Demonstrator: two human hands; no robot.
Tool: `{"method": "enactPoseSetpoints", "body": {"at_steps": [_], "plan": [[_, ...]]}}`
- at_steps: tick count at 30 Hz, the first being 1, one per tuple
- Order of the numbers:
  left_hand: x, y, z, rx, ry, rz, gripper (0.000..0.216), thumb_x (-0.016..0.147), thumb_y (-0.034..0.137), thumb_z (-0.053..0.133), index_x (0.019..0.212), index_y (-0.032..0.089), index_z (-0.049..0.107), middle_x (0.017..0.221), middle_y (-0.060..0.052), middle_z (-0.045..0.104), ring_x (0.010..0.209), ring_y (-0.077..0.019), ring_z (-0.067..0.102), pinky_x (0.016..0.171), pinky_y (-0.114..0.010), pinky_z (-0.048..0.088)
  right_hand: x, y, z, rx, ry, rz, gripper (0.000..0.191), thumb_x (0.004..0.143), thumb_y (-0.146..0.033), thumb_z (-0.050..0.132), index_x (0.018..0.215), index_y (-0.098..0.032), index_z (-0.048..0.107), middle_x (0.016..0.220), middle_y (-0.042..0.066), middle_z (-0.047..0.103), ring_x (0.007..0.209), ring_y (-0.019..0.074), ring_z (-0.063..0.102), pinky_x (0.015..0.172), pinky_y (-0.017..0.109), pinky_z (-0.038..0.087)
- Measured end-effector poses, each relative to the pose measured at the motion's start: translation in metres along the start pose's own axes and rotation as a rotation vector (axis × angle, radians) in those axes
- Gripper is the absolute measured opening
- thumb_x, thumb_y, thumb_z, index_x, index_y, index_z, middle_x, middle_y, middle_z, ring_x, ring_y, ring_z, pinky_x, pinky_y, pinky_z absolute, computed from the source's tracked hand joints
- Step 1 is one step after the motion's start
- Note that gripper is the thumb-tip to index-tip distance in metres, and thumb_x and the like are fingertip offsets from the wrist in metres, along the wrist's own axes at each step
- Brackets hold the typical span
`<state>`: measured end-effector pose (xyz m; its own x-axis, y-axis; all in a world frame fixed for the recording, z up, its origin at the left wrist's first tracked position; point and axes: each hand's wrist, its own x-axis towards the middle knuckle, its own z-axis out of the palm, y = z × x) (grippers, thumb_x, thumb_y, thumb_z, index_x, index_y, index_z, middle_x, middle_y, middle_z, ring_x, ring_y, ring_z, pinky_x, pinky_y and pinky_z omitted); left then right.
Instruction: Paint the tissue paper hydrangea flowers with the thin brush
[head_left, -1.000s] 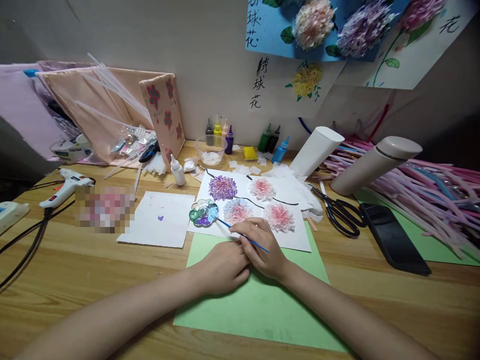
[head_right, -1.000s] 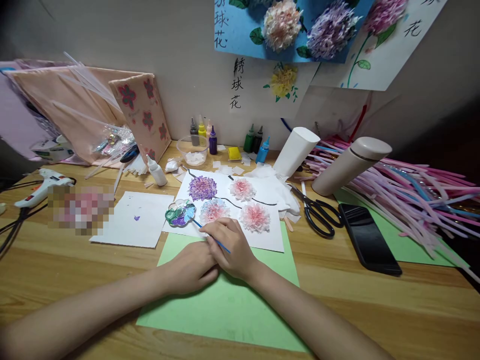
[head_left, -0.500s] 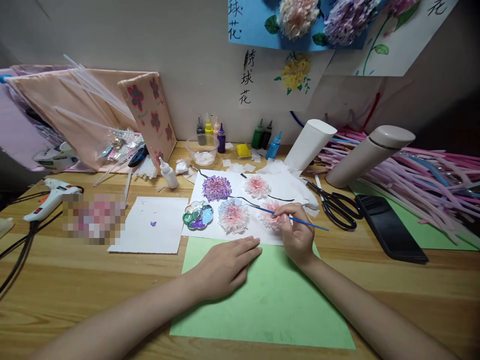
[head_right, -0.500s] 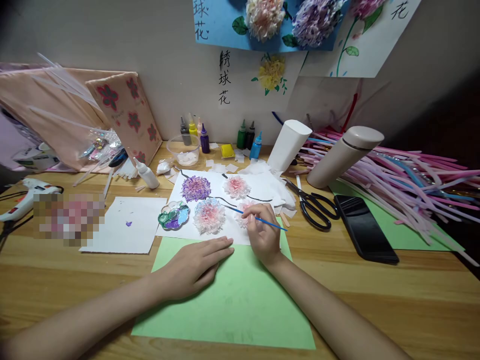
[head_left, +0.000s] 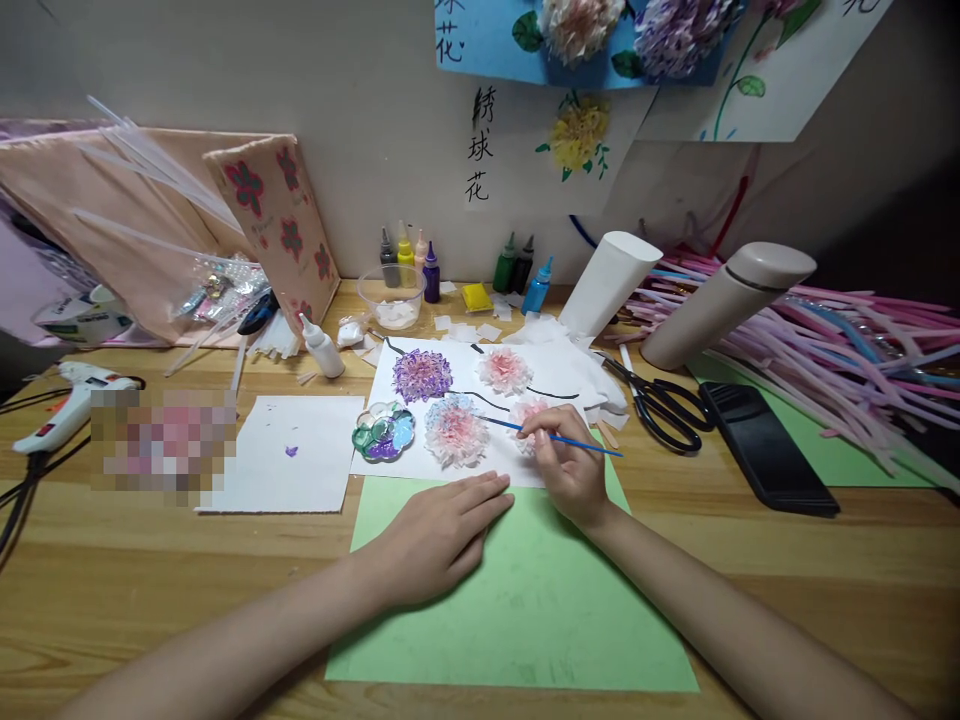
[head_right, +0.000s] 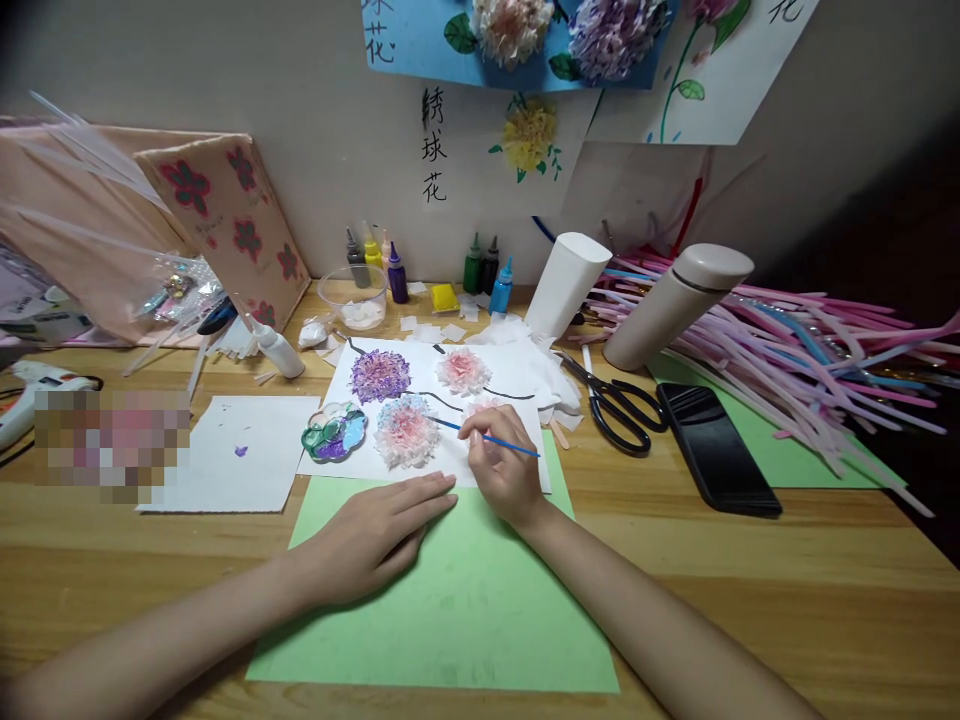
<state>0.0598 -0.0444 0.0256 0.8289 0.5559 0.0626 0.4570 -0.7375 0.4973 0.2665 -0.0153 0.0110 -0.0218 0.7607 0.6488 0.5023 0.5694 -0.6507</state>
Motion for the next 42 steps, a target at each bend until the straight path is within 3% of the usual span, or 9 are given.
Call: {"method": "enactPoseSetpoints", "body": {"at_steps": [23,27,31,36,40,42], "plan": [[-0.0010,0.0011,-0.0005,0.010,0.019,0.007,0.050,0.087,0.012,0.040,0.138,0.018,0.041,0.146,-0.005,0.040,0.133,-0.0179,0.039,0.110,-0.033,0.035,-0.0036,0.0004,0.0004,0.100,0.024,-0.002,0.015,0.087,-0.016,0.043,0.084,-0.022,0.056,0.075,0.002,0.057,0.074,0.0176,0.053,0.068,0.034,0.043],[-0.0015,0.0007,0.0006,0.014,0.011,0.006,0.050,0.087,0.013,0.040,0.137,0.017,0.042,0.147,-0.005,0.039,0.134,-0.0179,0.038,0.111,-0.032,0.034,-0.0029,-0.0013,-0.0005,0.070,-0.039,-0.023,0.019,0.089,-0.016,0.040,0.081,-0.022,0.057,0.073,0.002,0.058,0.073,0.0176,0.052,0.068,0.034,0.041],[-0.0016,-0.0001,0.0007,0.011,0.009,0.006,0.051,0.087,0.013,0.040,0.138,0.017,0.041,0.147,-0.005,0.038,0.134,-0.0180,0.038,0.110,-0.032,0.034,-0.0025,-0.0015,-0.0012,0.092,0.022,-0.004,0.022,0.091,-0.019,0.037,0.082,-0.022,0.057,0.075,0.002,0.058,0.075,0.0183,0.052,0.070,0.035,0.041],[-0.0014,-0.0002,0.0009,0.004,0.016,0.008,0.051,0.087,0.013,0.041,0.138,0.019,0.040,0.147,-0.005,0.039,0.134,-0.0185,0.038,0.110,-0.034,0.035,-0.0015,-0.0015,-0.0008,0.075,-0.063,-0.020,0.022,0.091,-0.018,0.037,0.081,-0.022,0.057,0.075,0.002,0.059,0.076,0.0182,0.052,0.070,0.034,0.040],[-0.0016,0.0001,0.0014,-0.009,0.027,0.013,0.051,0.087,0.013,0.041,0.138,0.019,0.040,0.147,-0.006,0.039,0.133,-0.0189,0.039,0.109,-0.035,0.036,-0.0017,-0.0024,-0.0015,0.086,0.026,0.001,0.024,0.091,-0.019,0.035,0.082,-0.023,0.057,0.075,0.002,0.059,0.077,0.0186,0.053,0.072,0.035,0.041],[-0.0016,0.0001,0.0013,-0.013,0.033,0.015,0.051,0.087,0.013,0.041,0.138,0.020,0.040,0.147,-0.005,0.039,0.133,-0.0189,0.039,0.109,-0.035,0.036,-0.0024,-0.0031,-0.0019,0.098,-0.013,-0.041,0.025,0.091,-0.019,0.034,0.082,-0.023,0.057,0.076,0.002,0.060,0.077,0.0192,0.054,0.072,0.036,0.041]]}}
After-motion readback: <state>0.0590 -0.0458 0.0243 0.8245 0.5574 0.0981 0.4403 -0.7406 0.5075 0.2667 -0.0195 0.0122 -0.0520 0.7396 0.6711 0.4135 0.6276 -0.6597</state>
